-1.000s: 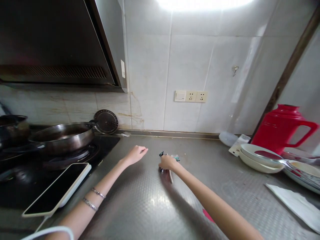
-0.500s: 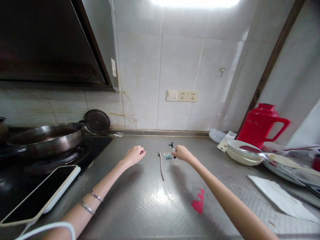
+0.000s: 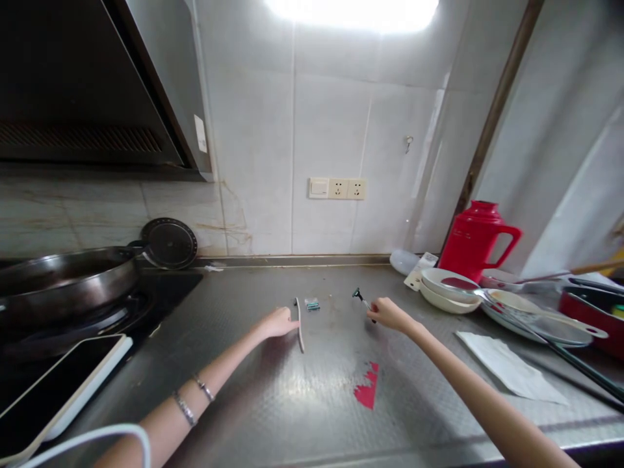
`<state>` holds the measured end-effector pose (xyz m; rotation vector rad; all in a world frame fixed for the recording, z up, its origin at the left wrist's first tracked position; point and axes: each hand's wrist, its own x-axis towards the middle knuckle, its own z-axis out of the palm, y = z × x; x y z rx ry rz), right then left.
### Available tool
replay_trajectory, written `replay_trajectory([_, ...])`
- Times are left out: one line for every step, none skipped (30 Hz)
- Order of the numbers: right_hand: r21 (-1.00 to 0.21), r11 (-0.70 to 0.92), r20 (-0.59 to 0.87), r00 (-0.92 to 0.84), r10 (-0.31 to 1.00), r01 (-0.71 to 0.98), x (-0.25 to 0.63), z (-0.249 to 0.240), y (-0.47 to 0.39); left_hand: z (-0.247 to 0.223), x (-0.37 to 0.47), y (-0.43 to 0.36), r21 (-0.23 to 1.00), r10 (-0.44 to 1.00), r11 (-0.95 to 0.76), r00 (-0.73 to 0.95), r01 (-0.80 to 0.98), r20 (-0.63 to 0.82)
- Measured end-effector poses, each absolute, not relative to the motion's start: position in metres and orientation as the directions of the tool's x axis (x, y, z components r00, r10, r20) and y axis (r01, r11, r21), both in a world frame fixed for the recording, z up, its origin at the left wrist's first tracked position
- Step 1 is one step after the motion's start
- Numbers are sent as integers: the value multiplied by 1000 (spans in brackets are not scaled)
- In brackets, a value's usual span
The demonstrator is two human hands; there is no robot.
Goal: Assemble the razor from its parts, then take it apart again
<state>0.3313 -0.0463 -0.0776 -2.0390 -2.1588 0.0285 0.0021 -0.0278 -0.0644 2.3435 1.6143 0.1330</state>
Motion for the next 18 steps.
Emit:
replay_trajectory([-132, 65, 108, -51, 993, 989, 333, -79, -46, -65, 7, -30, 263, 931, -322, 354, 910, -84])
replay_trajectory([-133, 66, 104, -53, 993, 989, 335, -81, -45, -66, 11, -32, 234, 936, -318, 343, 919, -78])
replay_trajectory([-134, 68, 99, -55, 994, 989, 336, -82, -45, -66, 15, -34, 207, 940, -314, 334, 927, -72])
replay_trajectory([-135, 68, 94, -56, 994, 989, 336, -83, -45, -67, 18, -35, 188, 943, -309, 326, 932, -64])
replay_trajectory([-136, 68, 87, -56, 995, 988, 337, -84, -45, -68, 21, -37, 174, 946, -306, 320, 936, -56])
replay_trajectory([-137, 65, 80, -54, 995, 988, 337, -85, -45, -69, 23, -38, 162, 947, -304, 316, 939, -50])
replay_trajectory([-138, 60, 72, -50, 996, 989, 338, -85, -45, -69, 25, -39, 152, 948, -304, 315, 940, -48])
replay_trajectory([-139, 54, 64, -46, 997, 989, 338, -86, -45, -70, 26, -40, 141, 949, -303, 313, 942, -48])
replay_trajectory([-140, 48, 56, -41, 998, 989, 338, -87, -46, -71, 27, -41, 128, 950, -301, 309, 945, -48])
replay_trajectory([-141, 42, 49, -35, 998, 989, 338, -87, -46, -71, 28, -42, 116, 952, -296, 303, 948, -49])
replay_trajectory([-142, 37, 44, -30, 999, 989, 338, -88, -46, -72, 28, -42, 106, 954, -290, 297, 951, -52])
replay_trajectory([-143, 32, 41, -26, 999, 989, 339, -88, -46, -72, 28, -42, 99, 955, -287, 293, 953, -55])
replay_trajectory([-144, 26, 39, -21, 999, 989, 339, -89, -46, -72, 28, -43, 94, 955, -285, 291, 954, -56])
replay_trajectory([-145, 19, 37, -14, 999, 989, 340, -89, -46, -72, 29, -43, 91, 955, -285, 291, 954, -55])
replay_trajectory([-145, 12, 37, -6, 999, 989, 340, -89, -46, -72, 29, -44, 90, 955, -287, 293, 954, -54])
replay_trajectory([-145, 5, 38, 1, 999, 989, 341, -88, -46, -72, 29, -44, 88, 953, -293, 298, 952, -51])
replay_trajectory([-144, -3, 41, 9, 999, 990, 341, -87, -46, -72, 29, -44, 85, 952, -299, 304, 951, -49])
replay_trajectory([-141, -10, 48, 17, 999, 990, 341, -86, -46, -72, 30, -45, 83, 950, -304, 309, 949, -49])
